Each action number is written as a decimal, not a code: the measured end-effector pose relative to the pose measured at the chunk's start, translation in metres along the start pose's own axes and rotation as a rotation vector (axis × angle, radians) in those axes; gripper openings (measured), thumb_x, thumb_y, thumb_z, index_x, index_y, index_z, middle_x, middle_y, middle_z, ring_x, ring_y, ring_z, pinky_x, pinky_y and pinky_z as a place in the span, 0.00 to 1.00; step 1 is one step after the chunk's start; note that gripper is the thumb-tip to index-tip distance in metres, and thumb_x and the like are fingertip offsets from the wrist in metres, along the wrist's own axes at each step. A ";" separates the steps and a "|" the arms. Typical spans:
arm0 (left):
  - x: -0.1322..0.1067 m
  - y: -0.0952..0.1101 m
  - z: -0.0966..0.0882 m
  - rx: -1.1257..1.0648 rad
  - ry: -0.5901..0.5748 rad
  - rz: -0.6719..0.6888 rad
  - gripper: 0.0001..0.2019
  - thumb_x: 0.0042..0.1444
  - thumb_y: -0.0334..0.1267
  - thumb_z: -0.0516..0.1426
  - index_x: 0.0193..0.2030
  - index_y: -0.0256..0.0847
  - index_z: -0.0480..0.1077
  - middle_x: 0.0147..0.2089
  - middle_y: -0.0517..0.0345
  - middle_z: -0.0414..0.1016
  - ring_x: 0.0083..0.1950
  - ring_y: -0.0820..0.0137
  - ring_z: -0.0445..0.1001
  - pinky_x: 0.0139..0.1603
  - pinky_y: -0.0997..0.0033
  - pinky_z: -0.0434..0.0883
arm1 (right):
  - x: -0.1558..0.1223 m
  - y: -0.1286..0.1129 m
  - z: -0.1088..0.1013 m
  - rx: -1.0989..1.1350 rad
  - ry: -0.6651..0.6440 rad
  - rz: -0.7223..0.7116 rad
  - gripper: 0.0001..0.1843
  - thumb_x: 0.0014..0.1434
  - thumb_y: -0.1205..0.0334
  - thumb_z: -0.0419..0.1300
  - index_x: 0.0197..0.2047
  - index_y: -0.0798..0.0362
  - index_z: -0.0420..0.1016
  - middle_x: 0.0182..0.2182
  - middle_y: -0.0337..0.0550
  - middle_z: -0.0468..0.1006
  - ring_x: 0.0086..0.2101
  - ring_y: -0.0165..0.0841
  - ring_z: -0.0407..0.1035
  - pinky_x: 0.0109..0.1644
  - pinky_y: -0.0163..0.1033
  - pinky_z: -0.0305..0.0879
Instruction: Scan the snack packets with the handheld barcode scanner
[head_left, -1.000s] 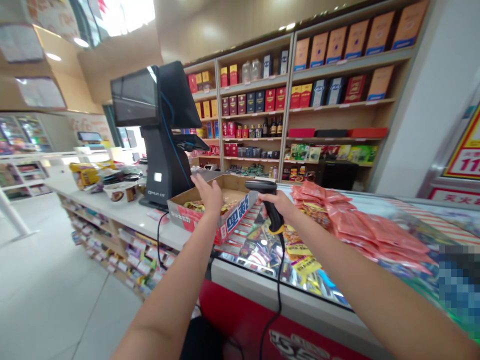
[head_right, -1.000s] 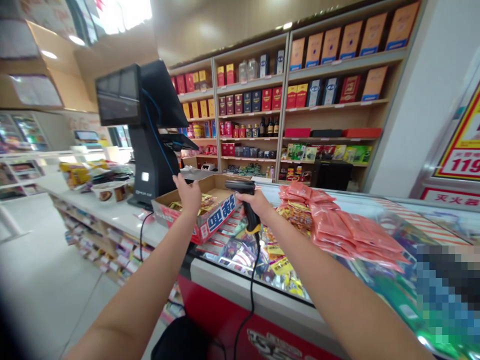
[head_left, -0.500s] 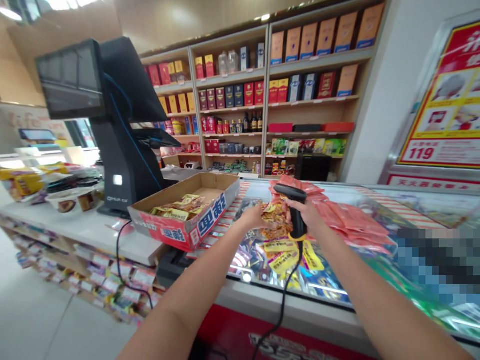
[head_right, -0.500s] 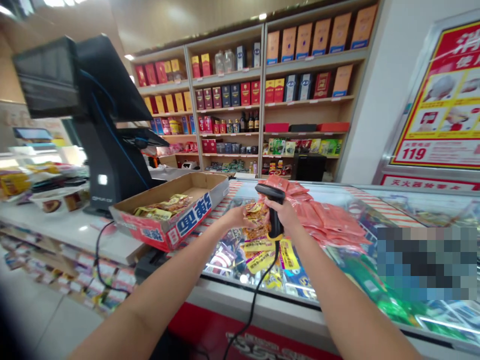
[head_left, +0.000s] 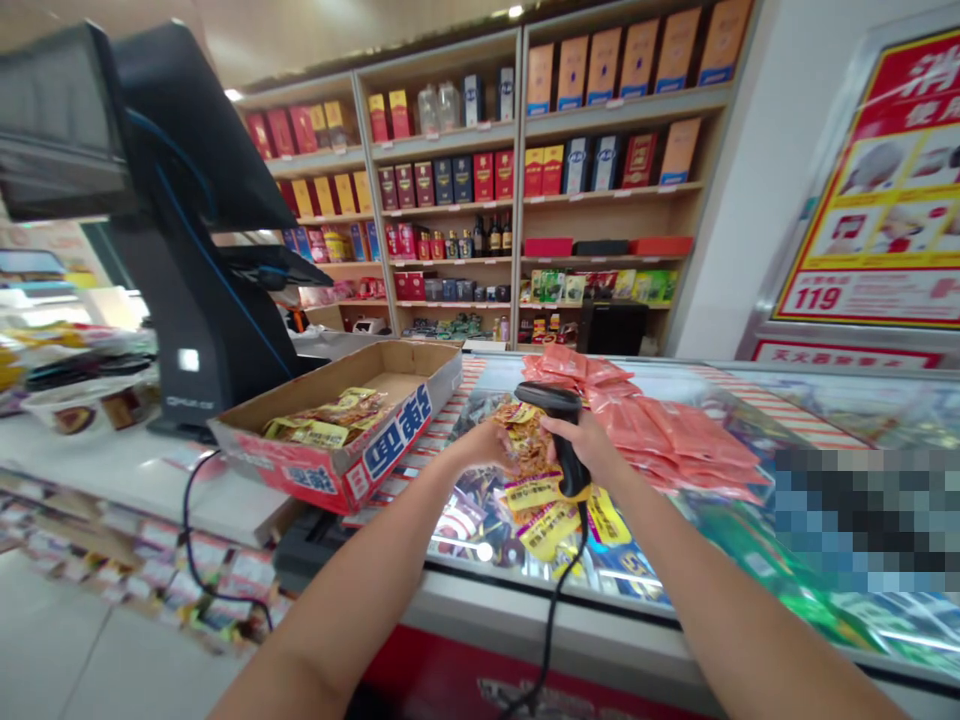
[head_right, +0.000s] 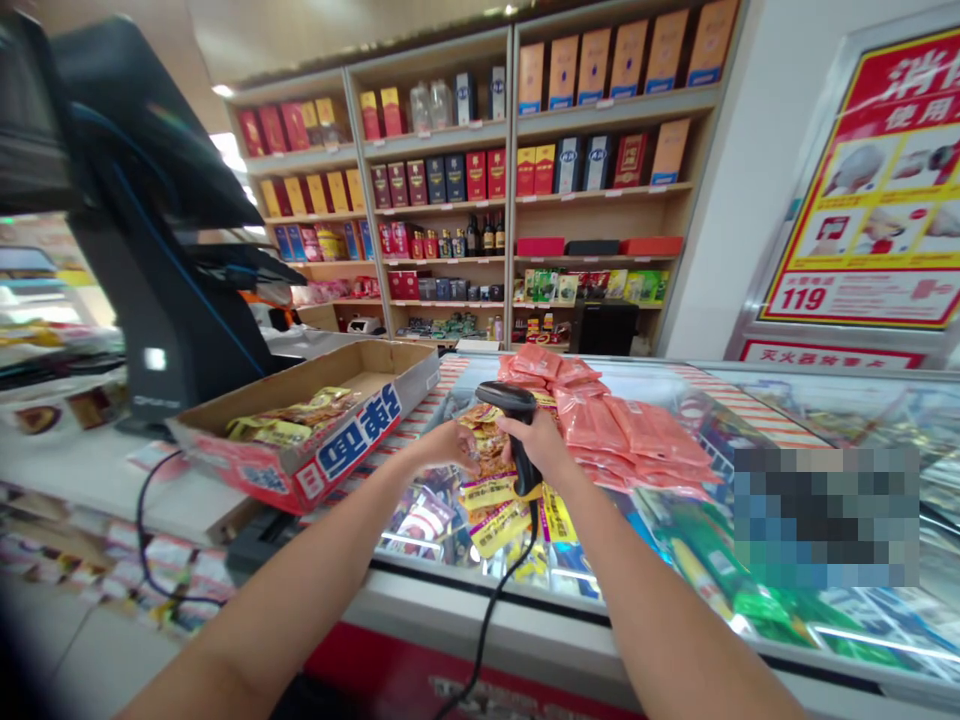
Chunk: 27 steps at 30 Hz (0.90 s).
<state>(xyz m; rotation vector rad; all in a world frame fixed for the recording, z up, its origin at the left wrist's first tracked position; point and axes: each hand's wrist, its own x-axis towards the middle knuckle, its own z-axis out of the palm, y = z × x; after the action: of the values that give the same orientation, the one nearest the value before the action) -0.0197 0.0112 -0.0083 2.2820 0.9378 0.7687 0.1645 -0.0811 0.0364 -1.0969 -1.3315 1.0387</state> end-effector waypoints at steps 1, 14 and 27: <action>0.001 -0.002 -0.003 -0.056 0.023 0.006 0.14 0.27 0.36 0.70 0.20 0.39 0.70 0.17 0.66 0.68 0.17 0.76 0.64 0.17 0.77 0.59 | -0.001 0.000 0.000 0.005 -0.006 0.006 0.12 0.45 0.54 0.62 0.22 0.53 0.71 0.10 0.40 0.70 0.12 0.31 0.63 0.19 0.36 0.58; 0.007 0.002 -0.017 -0.202 0.711 -0.072 0.07 0.43 0.30 0.62 0.31 0.38 0.70 0.26 0.62 0.74 0.27 0.73 0.73 0.31 0.75 0.70 | -0.009 0.002 0.007 0.014 -0.132 -0.033 0.13 0.48 0.53 0.64 0.24 0.54 0.71 0.13 0.38 0.72 0.14 0.30 0.65 0.18 0.34 0.60; -0.001 0.013 -0.016 -0.022 0.632 0.058 0.06 0.48 0.30 0.61 0.35 0.39 0.75 0.29 0.61 0.76 0.29 0.74 0.72 0.33 0.77 0.66 | -0.012 -0.001 0.009 0.005 -0.181 -0.031 0.12 0.49 0.54 0.63 0.25 0.54 0.70 0.12 0.38 0.71 0.13 0.30 0.65 0.18 0.33 0.58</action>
<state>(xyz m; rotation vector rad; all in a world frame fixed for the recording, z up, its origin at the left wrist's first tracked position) -0.0255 0.0064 0.0109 2.0773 1.1176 1.5682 0.1551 -0.0933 0.0349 -0.9937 -1.4841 1.1395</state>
